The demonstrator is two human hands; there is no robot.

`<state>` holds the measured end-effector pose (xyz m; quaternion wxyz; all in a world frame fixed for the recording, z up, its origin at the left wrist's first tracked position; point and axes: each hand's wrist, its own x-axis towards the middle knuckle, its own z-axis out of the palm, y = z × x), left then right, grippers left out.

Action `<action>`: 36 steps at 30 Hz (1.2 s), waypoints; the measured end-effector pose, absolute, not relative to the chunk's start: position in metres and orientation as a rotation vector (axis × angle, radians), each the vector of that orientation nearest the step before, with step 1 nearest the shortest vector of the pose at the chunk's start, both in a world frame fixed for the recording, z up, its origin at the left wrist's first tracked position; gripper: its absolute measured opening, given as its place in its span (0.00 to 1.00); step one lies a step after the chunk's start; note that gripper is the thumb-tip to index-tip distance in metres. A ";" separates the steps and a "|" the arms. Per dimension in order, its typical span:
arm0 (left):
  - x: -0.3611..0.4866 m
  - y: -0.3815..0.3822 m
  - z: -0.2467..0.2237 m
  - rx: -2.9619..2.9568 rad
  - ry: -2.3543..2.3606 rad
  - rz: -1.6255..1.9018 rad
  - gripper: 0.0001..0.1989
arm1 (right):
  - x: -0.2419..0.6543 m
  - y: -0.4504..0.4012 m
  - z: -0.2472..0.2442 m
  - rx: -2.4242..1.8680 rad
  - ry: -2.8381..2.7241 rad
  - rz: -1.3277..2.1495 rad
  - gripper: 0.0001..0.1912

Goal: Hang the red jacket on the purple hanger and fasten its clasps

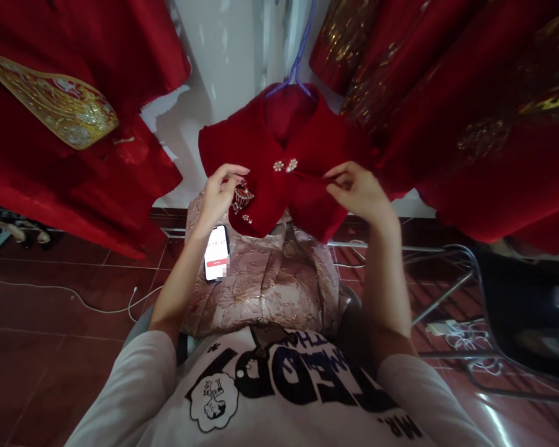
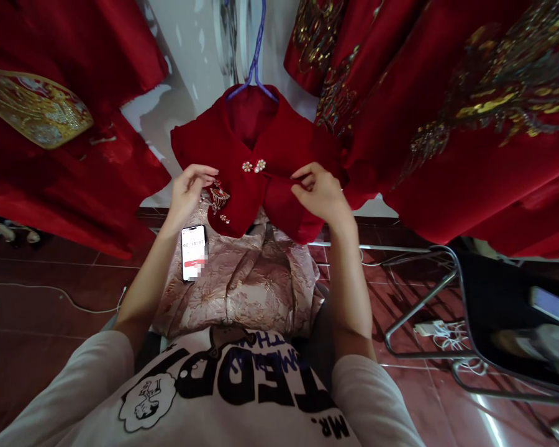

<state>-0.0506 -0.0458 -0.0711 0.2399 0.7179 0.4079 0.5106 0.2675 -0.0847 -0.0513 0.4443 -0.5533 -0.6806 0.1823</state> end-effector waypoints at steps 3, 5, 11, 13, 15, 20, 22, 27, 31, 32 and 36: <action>-0.066 -0.040 -0.088 1.889 1.238 1.429 0.11 | 0.274 -0.101 -0.022 -1.234 -1.695 0.559 0.13; -0.071 -0.039 -0.099 1.887 1.226 1.396 0.10 | 0.265 -0.116 -0.004 -1.160 -1.756 0.658 0.14; -0.061 -0.040 -0.112 1.918 1.163 1.287 0.12 | 0.206 -0.134 0.001 -0.915 -2.066 0.881 0.13; -0.057 -0.038 -0.113 1.909 1.156 1.284 0.13 | 0.185 -0.123 -0.016 -0.936 -2.064 0.962 0.11; -0.053 -0.037 -0.113 1.885 1.163 1.280 0.15 | 0.164 -0.106 -0.036 -1.015 -1.993 0.986 0.10; -0.047 -0.037 -0.115 1.836 1.230 1.275 0.13 | 0.131 -0.059 -0.077 -1.283 -1.783 0.694 0.08; -0.045 -0.037 -0.116 1.804 1.238 1.269 0.13 | 0.127 -0.048 -0.085 -1.296 -1.708 0.649 0.08; -0.042 -0.038 -0.117 1.731 1.222 1.314 0.15 | 0.128 -0.039 -0.093 -1.125 -1.727 0.743 0.19; -0.042 -0.042 -0.113 1.702 1.214 1.351 0.13 | 0.126 -0.038 -0.097 -1.116 -1.688 0.837 0.15; -0.043 -0.043 -0.112 1.699 1.217 1.364 0.12 | 0.125 -0.038 -0.098 -1.137 -1.671 0.852 0.14; -0.045 -0.043 -0.113 1.701 1.216 1.381 0.11 | 0.120 -0.037 -0.101 -1.165 -1.633 0.845 0.11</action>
